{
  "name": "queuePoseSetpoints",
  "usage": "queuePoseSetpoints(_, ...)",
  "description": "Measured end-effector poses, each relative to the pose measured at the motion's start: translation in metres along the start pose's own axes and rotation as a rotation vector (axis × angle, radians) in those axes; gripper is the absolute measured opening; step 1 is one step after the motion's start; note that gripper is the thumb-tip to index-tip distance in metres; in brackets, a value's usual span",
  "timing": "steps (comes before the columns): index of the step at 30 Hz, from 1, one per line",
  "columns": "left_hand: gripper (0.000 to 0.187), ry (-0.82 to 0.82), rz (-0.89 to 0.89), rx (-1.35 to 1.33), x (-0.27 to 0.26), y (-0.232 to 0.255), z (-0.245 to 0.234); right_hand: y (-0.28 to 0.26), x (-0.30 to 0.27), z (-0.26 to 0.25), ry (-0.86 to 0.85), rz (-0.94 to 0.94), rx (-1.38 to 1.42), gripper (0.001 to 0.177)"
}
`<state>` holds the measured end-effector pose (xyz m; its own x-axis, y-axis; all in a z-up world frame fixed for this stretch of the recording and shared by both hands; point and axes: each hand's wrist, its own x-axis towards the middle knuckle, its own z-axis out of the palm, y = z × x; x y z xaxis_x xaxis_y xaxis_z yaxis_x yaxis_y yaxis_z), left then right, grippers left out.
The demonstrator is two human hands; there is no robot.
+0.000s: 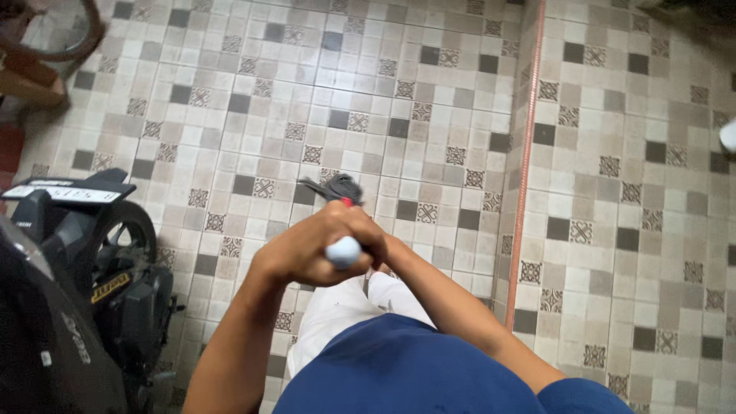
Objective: The person mops a tiled floor around various objects including a motorcycle, bicycles, and shoes using a mop and a bucket of water.
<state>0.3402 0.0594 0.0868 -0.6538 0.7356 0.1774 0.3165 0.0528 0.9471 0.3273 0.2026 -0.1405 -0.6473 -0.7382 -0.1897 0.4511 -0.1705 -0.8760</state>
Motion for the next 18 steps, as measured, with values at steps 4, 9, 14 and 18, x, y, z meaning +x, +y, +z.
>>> queuePoseSetpoints(4,0.012,0.062,0.072,-0.036,-0.004,-0.007,0.019,0.011,-0.037,-0.027,0.102,-0.207,-0.754,0.011)
queuePoseSetpoints(9,0.011,0.097,0.188,-0.1,-0.014,-0.066,0.072,0.063,-0.09,-0.084,0.317,-0.185,-1.082,0.017)
queuePoseSetpoints(14,0.016,0.068,-0.113,-0.094,-0.054,-0.121,0.134,0.138,-0.143,-0.122,0.398,-0.033,-1.241,0.008)
queuePoseSetpoints(18,0.015,0.149,-0.053,-0.042,-0.107,-0.12,0.148,0.191,-0.14,-0.105,0.365,-0.03,-1.285,0.009)
